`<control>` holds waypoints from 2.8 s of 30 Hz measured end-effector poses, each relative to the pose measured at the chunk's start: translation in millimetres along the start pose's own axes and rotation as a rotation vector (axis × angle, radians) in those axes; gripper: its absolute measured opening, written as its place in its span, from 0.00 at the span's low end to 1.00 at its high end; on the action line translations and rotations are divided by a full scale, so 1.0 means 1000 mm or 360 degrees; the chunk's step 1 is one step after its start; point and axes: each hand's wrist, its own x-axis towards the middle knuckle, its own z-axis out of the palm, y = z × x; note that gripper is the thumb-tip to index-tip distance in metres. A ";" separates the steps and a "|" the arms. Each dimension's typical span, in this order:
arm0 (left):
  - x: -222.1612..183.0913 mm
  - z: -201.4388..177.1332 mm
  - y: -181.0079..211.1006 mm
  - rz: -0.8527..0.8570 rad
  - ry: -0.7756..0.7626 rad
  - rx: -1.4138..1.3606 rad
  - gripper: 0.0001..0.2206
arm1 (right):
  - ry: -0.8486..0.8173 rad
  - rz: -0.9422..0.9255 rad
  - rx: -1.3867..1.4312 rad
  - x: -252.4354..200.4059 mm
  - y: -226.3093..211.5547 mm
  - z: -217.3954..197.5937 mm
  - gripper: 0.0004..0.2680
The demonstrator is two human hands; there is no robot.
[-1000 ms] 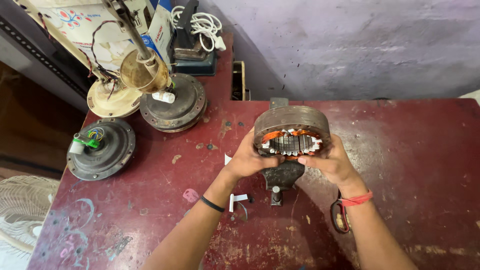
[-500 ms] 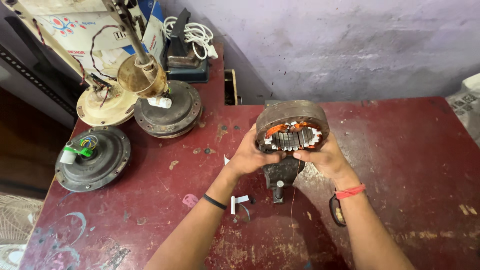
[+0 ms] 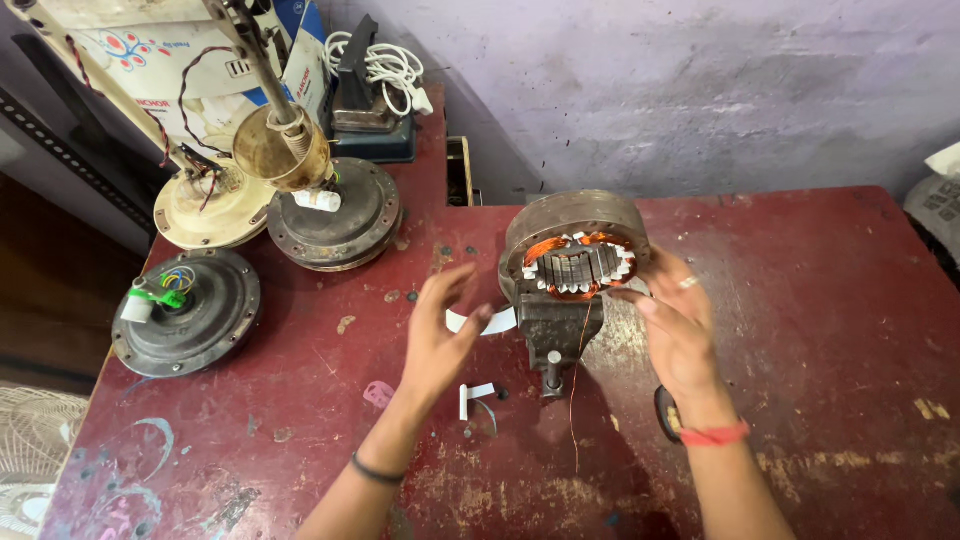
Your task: The person cuts small strips of white insulating material with scissors and inserts them between copper windings on a motor stator held in a bench vise. The person repeats this process for several adjacent slots, adjusting the stator as needed.
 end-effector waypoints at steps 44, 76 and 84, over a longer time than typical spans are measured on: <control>-0.030 0.018 0.066 0.0631 0.0114 -0.0182 0.23 | 0.0112 -0.0207 -0.1623 -0.055 -0.047 0.077 0.05; 0.053 0.061 0.020 0.0012 -0.0499 -0.0753 0.31 | 0.0686 -0.0603 -0.1845 -0.027 -0.011 0.099 0.06; 0.051 0.058 0.028 0.0054 -0.0496 -0.0708 0.31 | 0.0747 -0.0575 -0.1822 -0.025 -0.007 0.097 0.04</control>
